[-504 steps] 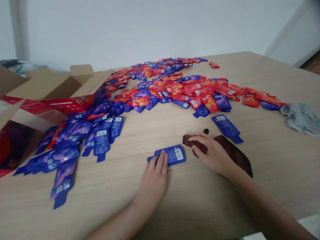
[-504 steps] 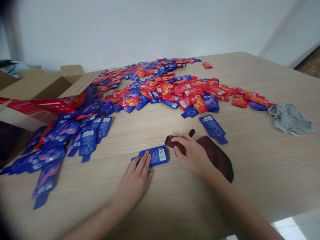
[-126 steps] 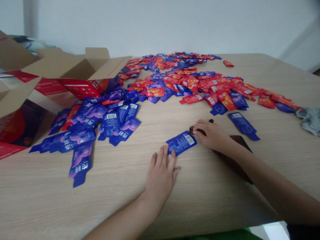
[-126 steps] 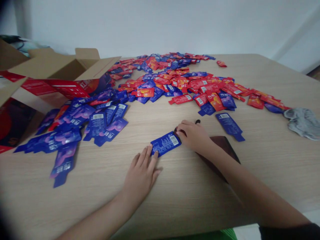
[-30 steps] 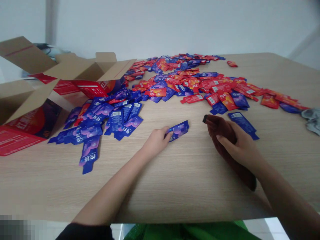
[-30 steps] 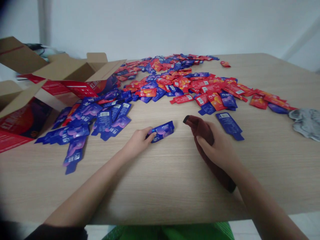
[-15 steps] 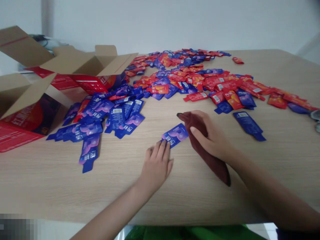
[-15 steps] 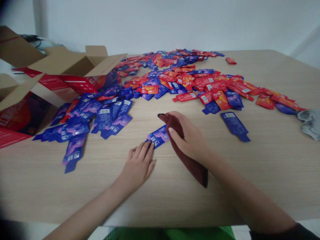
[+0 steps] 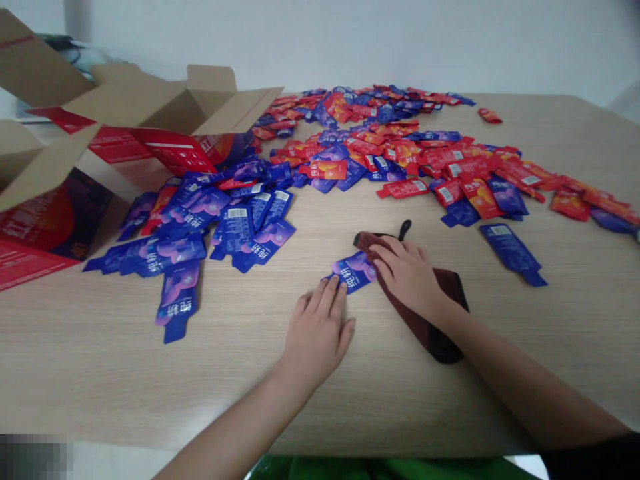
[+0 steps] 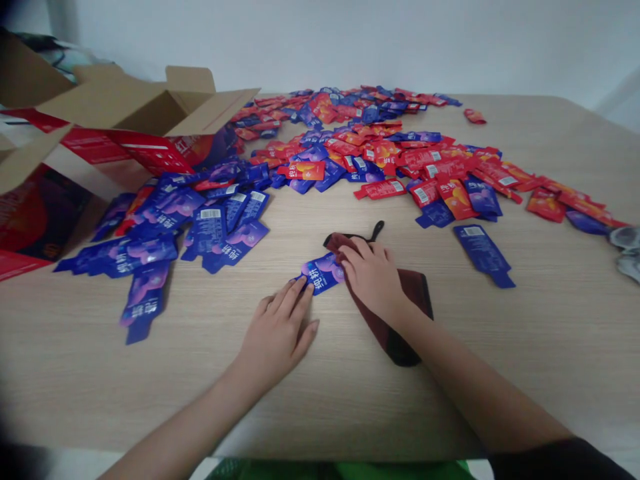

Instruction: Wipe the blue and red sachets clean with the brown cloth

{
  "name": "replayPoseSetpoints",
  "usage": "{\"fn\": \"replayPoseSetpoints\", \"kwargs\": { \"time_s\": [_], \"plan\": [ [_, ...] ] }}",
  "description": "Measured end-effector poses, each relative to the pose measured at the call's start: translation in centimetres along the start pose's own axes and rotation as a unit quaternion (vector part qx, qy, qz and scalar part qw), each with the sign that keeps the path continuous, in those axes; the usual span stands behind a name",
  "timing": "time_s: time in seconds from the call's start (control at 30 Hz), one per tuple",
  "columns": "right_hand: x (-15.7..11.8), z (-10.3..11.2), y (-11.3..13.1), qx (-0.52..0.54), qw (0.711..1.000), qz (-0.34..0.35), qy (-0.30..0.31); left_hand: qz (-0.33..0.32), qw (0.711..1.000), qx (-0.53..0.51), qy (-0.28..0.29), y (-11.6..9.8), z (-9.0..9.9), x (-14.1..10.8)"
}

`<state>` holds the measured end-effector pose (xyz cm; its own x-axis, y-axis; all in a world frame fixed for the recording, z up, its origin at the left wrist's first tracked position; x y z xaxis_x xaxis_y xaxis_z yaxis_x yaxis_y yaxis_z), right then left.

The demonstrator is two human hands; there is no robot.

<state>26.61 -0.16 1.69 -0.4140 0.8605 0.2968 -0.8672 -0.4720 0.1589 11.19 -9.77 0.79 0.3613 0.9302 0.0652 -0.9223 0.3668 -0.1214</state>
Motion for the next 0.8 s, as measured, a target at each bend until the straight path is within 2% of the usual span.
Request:
{"fn": "replayPoseSetpoints", "kwargs": {
  "time_s": [0.1, 0.17, 0.23, 0.3, 0.4, 0.47, 0.53, 0.67, 0.8],
  "plan": [
    [0.0, 0.3, -2.0, 0.03, 0.999, -0.011, 0.007, 0.001, 1.0, -0.016, 0.002, 0.2, 0.1, 0.0],
    [0.3, 0.9, -1.7, 0.063, 0.998, -0.012, -0.005, 0.002, 1.0, -0.023, 0.005, 0.3, 0.1, 0.0],
    [0.7, 1.8, 0.1, 0.094, 0.995, -0.009, -0.031, 0.001, 1.0, -0.026, 0.009, 0.4, 0.0, 0.1],
    [1.1, 2.0, 3.2, 0.117, 0.992, 0.021, -0.034, -0.002, 1.0, -0.024, 0.012, 0.4, 0.0, 0.1],
    [1.2, 0.7, 7.5, 0.083, 0.992, 0.091, 0.021, 0.001, 1.0, -0.019, 0.019, 0.5, -0.3, 0.2],
    [1.1, -0.4, 8.2, 0.043, 0.993, 0.099, 0.045, 0.003, 1.0, -0.017, 0.022, 0.6, -0.4, 0.2],
    [0.9, -0.8, 7.0, 0.012, 0.996, 0.073, 0.046, 0.003, 1.0, -0.019, 0.02, 0.7, -0.4, 0.3],
    [0.2, -0.8, 2.1, -0.029, 0.999, 0.007, 0.037, 0.002, 0.999, -0.031, 0.023, 0.9, -0.2, 0.4],
    [-0.2, -0.5, -1.3, -0.011, 0.998, -0.009, 0.059, 0.0, 0.999, -0.04, 0.028, 1.1, -0.1, 0.4]
  ]
}}
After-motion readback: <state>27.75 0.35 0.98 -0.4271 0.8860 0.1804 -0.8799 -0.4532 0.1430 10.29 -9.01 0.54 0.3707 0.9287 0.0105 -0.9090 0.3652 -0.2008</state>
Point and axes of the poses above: each hand's wrist, its own x-axis towards the middle knuckle, its own z-axis out of the back of the hand, y = z × x, the point moved 7 cm from there along x, towards the middle knuckle, and after that the axes turned 2 degrees about x, right-handed, at the moved point
